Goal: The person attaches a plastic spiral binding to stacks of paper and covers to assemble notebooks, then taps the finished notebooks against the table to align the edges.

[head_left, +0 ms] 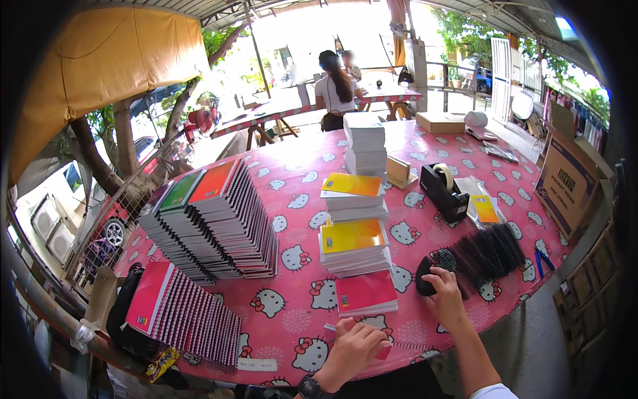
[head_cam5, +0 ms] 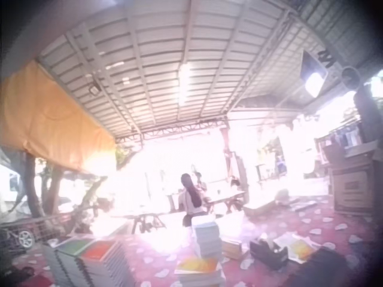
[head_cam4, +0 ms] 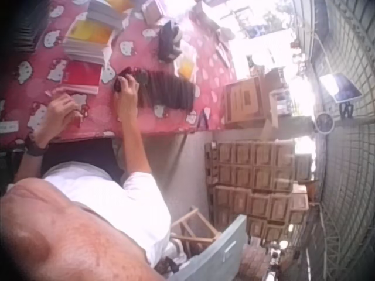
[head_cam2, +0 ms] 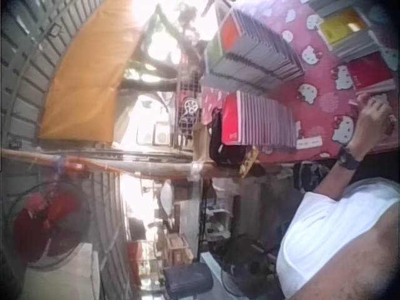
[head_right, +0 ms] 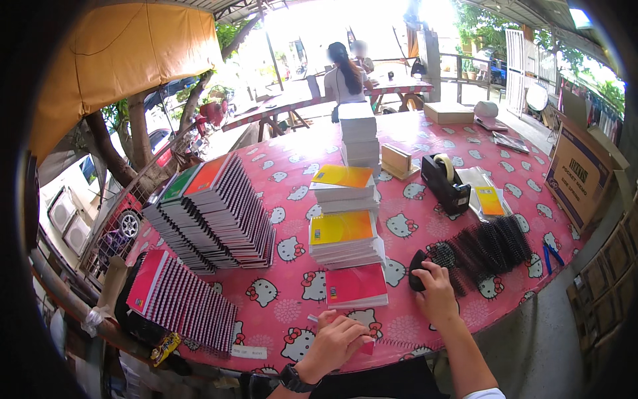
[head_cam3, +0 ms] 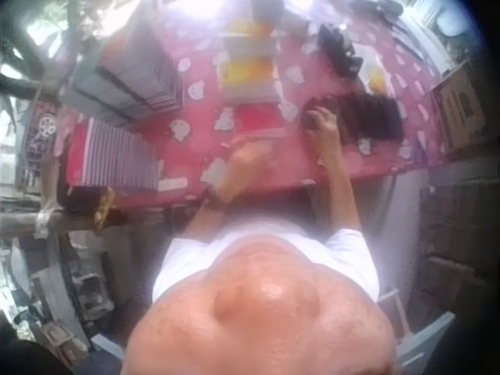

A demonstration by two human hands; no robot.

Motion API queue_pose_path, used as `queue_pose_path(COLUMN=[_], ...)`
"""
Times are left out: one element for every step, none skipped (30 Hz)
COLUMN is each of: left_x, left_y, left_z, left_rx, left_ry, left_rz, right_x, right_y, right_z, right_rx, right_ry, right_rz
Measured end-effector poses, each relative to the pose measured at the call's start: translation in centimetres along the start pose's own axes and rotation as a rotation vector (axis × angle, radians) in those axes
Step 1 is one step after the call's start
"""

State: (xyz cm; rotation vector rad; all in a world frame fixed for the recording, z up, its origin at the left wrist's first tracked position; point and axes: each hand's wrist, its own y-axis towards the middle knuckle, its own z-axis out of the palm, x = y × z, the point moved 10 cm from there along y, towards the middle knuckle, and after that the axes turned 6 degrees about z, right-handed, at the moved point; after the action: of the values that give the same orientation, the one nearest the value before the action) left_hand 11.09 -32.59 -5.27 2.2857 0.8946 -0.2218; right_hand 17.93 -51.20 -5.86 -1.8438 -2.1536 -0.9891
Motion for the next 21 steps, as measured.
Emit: queue_pose_path(left_x=[0.3,0.0,-0.2,-0.6,-0.7,-0.5,-0.1,0.1,0.2,0.3,0.3,0.1,-0.3,-0.6,-0.4,-0.1,0.1,0.2,0.3,0.3,0.3], left_y=[-0.2,0.1,0.4,0.7,0.9,0.7,0.3,0.1,-0.1,-0.2,-0.2,0.0,0.2,0.3,0.3,0.0,-0.1,-0.2,-0.2,-0.1,0.0], left_z=[0.3,0.2,-0.1,-0.6,-1.1,-0.8,-0.5,-0.2,0.0,0.3,0.3,-0.2,-0.8,-1.4,-0.9,-0.5,-0.2,-0.1,-0.2,-0.2,-0.4], left_rx=[0.003,0.006,-0.024,-0.054,-0.080,-0.053,-0.027,-0.005,0.011,0.028,0.043,-0.007,-0.057,-0.103,-0.067,-0.031,0.006,0.016,0.024,0.029,0.009], left_ry=[0.019,0.031,-0.001,-0.034,-0.061,-0.046,-0.032,-0.017,0.001,0.019,0.037,0.005,-0.028,-0.063,-0.046,-0.029,-0.012,-0.010,-0.006,-0.004,-0.016], left_rz=[-0.001,0.007,0.007,0.007,0.001,-0.007,-0.014,-0.017,-0.025,-0.034,-0.043,-0.033,-0.024,-0.014,-0.009,-0.005,0.001,-0.005,-0.013,-0.013,-0.013], right_x=[0.7,1.0,1.3,1.7,2.1,3.3,4.0,4.1,3.9,3.7,3.4,3.2,3.0,2.5,2.1,1.8,1.6,1.5,1.6,1.2,0.7], right_y=[-0.1,-0.2,-0.2,-0.5,-0.3,0.1,0.1,0.3,0.6,0.8,0.8,0.7,0.8,0.8,0.9,0.9,0.9,1.0,1.1,1.1,1.0], right_z=[0.0,0.5,1.3,1.8,2.2,2.7,3.2,3.5,4.2,4.8,4.9,5.0,5.0,5.5,5.7,5.9,5.9,5.8,5.7,5.9,6.3], right_rx=[0.004,0.055,0.106,0.157,0.228,0.298,0.368,0.348,0.329,0.310,0.265,0.219,0.173,0.205,0.236,0.267,0.265,0.263,0.261,0.269,0.276], right_ry=[-0.004,-0.014,-0.023,-0.032,0.056,0.144,0.233,0.188,0.142,0.098,0.012,-0.073,-0.157,-0.106,-0.054,-0.003,0.025,0.052,0.080,0.080,0.080], right_rz=[-0.035,-0.104,-0.172,-0.240,-0.216,-0.194,-0.171,-0.193,-0.215,-0.238,-0.248,-0.258,-0.267,-0.257,-0.247,-0.235,-0.243,-0.251,-0.262,-0.252,-0.241])
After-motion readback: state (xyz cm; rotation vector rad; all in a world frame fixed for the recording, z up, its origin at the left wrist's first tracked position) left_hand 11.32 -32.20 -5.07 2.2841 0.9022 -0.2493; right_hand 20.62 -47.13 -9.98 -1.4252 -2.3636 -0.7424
